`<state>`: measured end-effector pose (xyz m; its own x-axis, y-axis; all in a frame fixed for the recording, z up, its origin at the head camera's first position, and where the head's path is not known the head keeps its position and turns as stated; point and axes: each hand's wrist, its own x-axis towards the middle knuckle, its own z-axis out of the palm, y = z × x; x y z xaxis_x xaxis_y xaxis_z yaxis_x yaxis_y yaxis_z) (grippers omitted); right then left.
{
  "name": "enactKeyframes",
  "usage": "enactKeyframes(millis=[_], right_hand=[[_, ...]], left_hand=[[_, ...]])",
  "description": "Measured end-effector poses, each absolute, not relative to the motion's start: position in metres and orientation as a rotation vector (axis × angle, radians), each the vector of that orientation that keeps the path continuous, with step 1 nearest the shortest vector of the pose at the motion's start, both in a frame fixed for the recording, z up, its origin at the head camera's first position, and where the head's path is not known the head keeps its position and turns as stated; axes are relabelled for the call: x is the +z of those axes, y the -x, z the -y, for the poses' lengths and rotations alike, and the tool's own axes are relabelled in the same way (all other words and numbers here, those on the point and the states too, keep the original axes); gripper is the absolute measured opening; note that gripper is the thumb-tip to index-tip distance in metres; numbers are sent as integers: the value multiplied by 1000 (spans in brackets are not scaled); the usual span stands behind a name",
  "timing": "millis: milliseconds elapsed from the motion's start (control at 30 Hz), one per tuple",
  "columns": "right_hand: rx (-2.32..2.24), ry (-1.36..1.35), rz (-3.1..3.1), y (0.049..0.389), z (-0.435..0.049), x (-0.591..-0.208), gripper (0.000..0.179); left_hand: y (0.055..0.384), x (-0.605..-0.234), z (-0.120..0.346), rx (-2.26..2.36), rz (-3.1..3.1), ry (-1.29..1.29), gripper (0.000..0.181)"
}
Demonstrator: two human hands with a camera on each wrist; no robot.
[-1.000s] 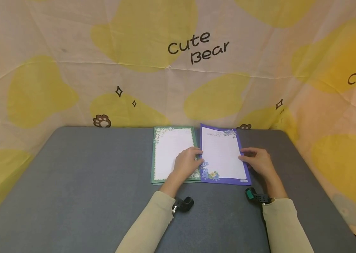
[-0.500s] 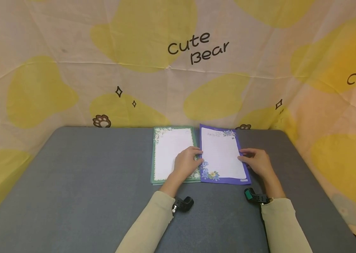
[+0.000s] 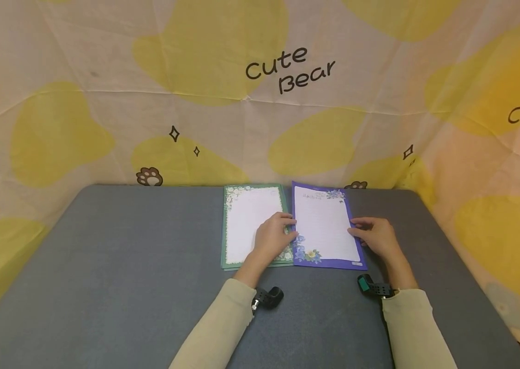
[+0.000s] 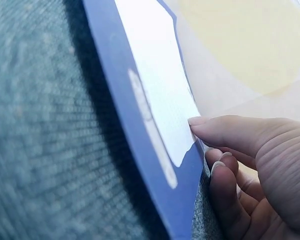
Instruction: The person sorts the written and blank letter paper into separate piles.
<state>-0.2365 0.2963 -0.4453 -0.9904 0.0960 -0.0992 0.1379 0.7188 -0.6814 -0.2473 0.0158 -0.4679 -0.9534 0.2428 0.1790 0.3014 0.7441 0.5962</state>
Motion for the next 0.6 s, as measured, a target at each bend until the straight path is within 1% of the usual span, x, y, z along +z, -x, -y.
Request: enactKeyframes(millis=[367,600], right_hand=[[-1190,-242,-2924,239,-296,-453,42],[-1318,-361,-2967,237,-297,-461,49]], left_hand=[[245,-461,-14,-950,2845,457,33],[243,-459,-13,-986,2864,483,31]])
